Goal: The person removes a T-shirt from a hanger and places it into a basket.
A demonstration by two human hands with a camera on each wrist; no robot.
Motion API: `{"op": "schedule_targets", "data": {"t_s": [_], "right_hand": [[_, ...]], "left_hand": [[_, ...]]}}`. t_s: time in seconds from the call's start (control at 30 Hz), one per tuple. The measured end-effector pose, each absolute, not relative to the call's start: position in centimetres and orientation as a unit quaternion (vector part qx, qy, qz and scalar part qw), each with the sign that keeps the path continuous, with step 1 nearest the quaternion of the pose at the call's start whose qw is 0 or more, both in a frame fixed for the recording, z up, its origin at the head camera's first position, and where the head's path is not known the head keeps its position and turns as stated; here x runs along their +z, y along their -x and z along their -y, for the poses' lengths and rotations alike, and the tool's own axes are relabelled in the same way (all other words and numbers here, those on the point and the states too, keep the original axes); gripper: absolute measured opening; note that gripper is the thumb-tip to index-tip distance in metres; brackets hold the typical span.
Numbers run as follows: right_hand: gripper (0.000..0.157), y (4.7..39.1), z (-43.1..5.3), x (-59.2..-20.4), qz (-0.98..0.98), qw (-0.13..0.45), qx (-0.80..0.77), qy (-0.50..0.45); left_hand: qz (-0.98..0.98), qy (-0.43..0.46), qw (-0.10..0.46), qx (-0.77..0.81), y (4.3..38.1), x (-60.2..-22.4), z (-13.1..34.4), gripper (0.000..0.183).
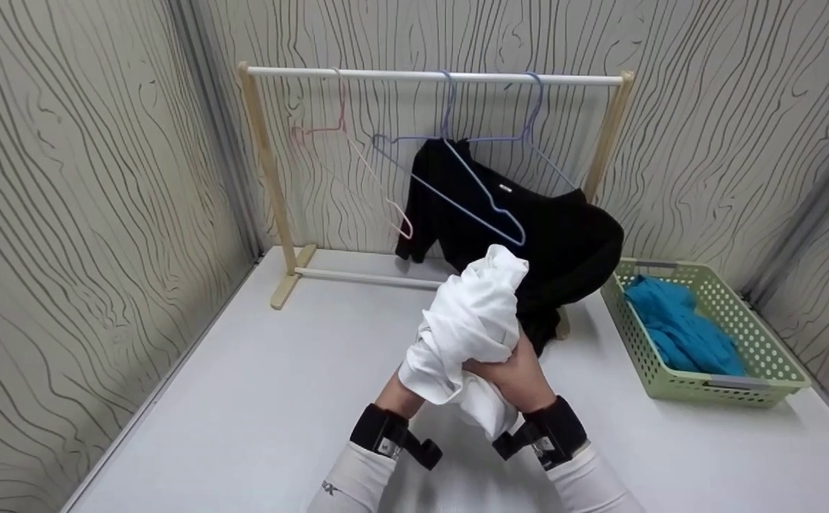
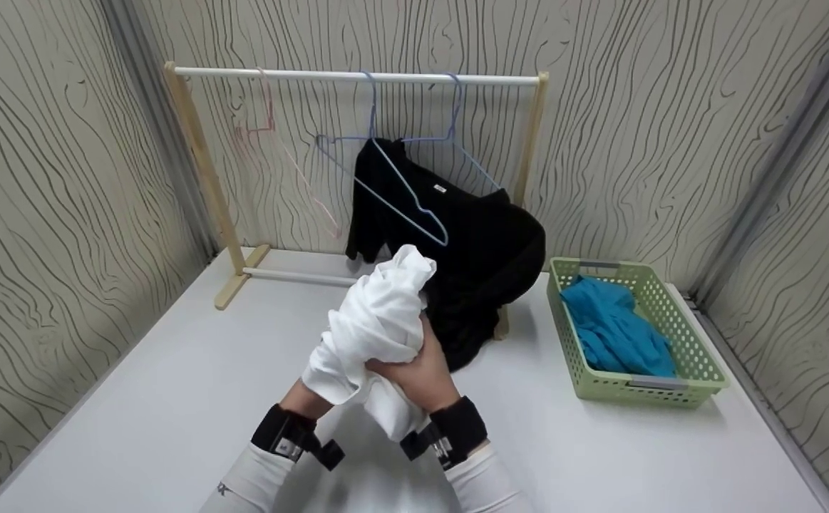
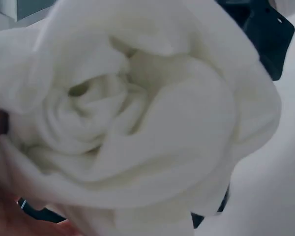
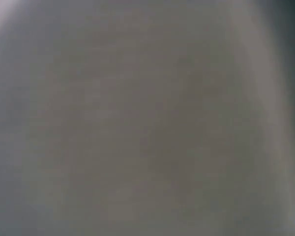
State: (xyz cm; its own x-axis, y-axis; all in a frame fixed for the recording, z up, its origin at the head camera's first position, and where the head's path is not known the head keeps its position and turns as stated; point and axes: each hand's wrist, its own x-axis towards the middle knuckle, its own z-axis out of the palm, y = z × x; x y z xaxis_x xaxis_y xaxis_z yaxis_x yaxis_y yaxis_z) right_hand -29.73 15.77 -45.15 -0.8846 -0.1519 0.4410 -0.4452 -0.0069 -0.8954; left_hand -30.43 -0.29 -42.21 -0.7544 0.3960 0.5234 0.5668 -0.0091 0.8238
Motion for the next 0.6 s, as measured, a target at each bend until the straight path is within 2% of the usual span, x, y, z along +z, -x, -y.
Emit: {"op": "schedule_targets", "data": {"t_s": [0.03,0.13,0.2,0.3,0.47,0.6], "right_hand": [[0.072,29.7,-15.9,-45.0,0.700,0.110,0.673,-0.213],[0.073,29.6,-16.2,-44.9,0.707,0.115,0.668,-0.205],[0.073,29.6,-16.4,-44.7,0.704,0.118,0.672,-0.197],[0.069,29.8,-17.1,-44.5,0.699,0.126,0.681,-0.181],[0.063,29.8,-18.4,-43.8,0.687,0.139,0.698,-0.145],[0.063,29.9,-19.2,-43.6,0.681,0.140,0.706,-0.136]], "left_hand": [[0.657,0.321,0.026,-0.681,30.2,-43.2,1.1,0.068],[0.650,0.246,-0.046,-0.718,29.5,-44.8,3.1,0.075],[0.675,0.211,-0.062,-0.704,29.2,-45.3,3.9,0.071],[0.692,0.208,-0.059,-0.689,29.5,-45.3,4.9,0.071],[0.742,0.184,-0.004,-0.645,30.0,-45.2,6.5,0.075],[0.806,0.113,0.084,-0.575,30.3,-45.6,7.6,0.078]]}}
